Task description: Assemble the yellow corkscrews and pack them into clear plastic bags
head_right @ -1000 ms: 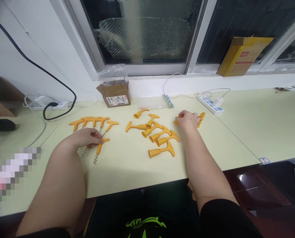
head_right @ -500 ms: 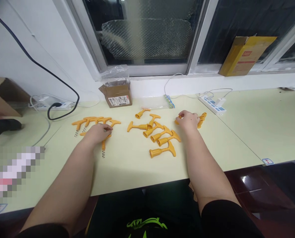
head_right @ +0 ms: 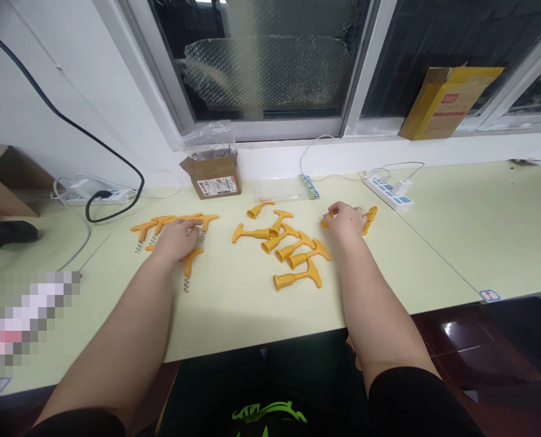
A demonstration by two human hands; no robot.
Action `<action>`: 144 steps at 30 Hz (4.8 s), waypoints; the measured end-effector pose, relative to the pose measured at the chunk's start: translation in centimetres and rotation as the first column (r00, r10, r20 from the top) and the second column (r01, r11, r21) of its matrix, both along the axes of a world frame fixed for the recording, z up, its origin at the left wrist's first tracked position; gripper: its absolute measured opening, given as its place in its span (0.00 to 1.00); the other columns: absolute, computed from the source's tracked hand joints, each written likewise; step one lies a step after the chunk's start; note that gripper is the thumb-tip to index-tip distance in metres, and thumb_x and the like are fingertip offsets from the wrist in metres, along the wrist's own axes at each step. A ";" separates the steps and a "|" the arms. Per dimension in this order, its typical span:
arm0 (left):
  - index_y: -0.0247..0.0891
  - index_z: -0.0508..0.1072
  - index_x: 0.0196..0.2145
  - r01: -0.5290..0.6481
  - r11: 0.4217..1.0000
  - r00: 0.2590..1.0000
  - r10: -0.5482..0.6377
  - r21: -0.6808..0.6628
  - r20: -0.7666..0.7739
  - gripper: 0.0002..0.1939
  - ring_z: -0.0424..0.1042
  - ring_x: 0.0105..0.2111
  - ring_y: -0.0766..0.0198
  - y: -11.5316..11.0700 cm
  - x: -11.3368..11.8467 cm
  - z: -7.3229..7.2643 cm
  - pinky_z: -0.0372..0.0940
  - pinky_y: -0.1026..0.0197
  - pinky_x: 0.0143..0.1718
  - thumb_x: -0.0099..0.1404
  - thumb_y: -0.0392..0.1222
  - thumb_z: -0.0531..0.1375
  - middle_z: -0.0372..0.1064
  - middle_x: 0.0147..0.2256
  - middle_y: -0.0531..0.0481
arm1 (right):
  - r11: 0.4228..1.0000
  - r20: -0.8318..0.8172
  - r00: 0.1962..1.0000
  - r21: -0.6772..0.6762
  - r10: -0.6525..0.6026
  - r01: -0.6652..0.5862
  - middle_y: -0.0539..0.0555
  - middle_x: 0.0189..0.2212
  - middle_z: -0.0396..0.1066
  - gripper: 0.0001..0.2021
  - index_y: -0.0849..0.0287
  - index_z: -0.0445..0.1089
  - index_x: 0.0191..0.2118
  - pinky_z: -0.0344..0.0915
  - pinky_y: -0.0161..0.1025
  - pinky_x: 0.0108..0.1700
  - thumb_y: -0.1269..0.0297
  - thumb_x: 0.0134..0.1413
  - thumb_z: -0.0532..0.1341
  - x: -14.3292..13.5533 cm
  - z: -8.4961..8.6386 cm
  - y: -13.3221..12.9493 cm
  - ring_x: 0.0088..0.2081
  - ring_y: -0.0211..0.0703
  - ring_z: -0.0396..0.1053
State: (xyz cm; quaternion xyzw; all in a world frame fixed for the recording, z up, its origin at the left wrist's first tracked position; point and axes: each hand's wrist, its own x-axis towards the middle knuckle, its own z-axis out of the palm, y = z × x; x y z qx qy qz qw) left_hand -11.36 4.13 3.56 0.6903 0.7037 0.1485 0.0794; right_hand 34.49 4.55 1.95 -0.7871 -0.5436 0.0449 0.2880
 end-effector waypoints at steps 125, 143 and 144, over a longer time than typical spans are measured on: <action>0.50 0.74 0.61 0.352 0.936 0.910 -0.334 0.031 -0.244 0.25 0.68 0.59 0.45 -10.4 -2.4 -1.7 0.28 0.29 0.71 0.72 0.57 0.53 0.73 0.54 0.43 | 0.545 0.112 0.535 -0.102 0.838 -0.832 0.58 0.53 0.72 0.14 0.49 0.83 0.46 0.54 0.63 0.67 0.52 0.67 0.61 -12.1 -0.5 -2.0 0.62 0.60 0.62; 0.46 0.66 0.63 0.405 0.907 0.857 -0.419 0.111 0.301 0.31 0.62 0.66 0.44 -6.3 6.8 2.9 0.62 0.42 0.64 0.65 0.52 0.65 0.64 0.64 0.42 | 0.718 -0.624 0.409 0.386 0.665 -0.579 0.49 0.28 0.71 0.14 0.54 0.75 0.43 0.72 0.43 0.36 0.49 0.59 0.66 -11.6 0.3 -2.3 0.29 0.43 0.71; 0.45 0.66 0.62 0.391 0.915 0.812 -0.393 0.097 0.431 0.31 0.64 0.65 0.45 -5.6 7.7 2.7 0.64 0.43 0.63 0.64 0.53 0.65 0.65 0.63 0.42 | 0.749 -0.714 0.350 0.366 0.607 -0.552 0.49 0.27 0.71 0.17 0.54 0.74 0.41 0.72 0.42 0.33 0.46 0.56 0.67 -11.3 0.5 -2.5 0.27 0.42 0.70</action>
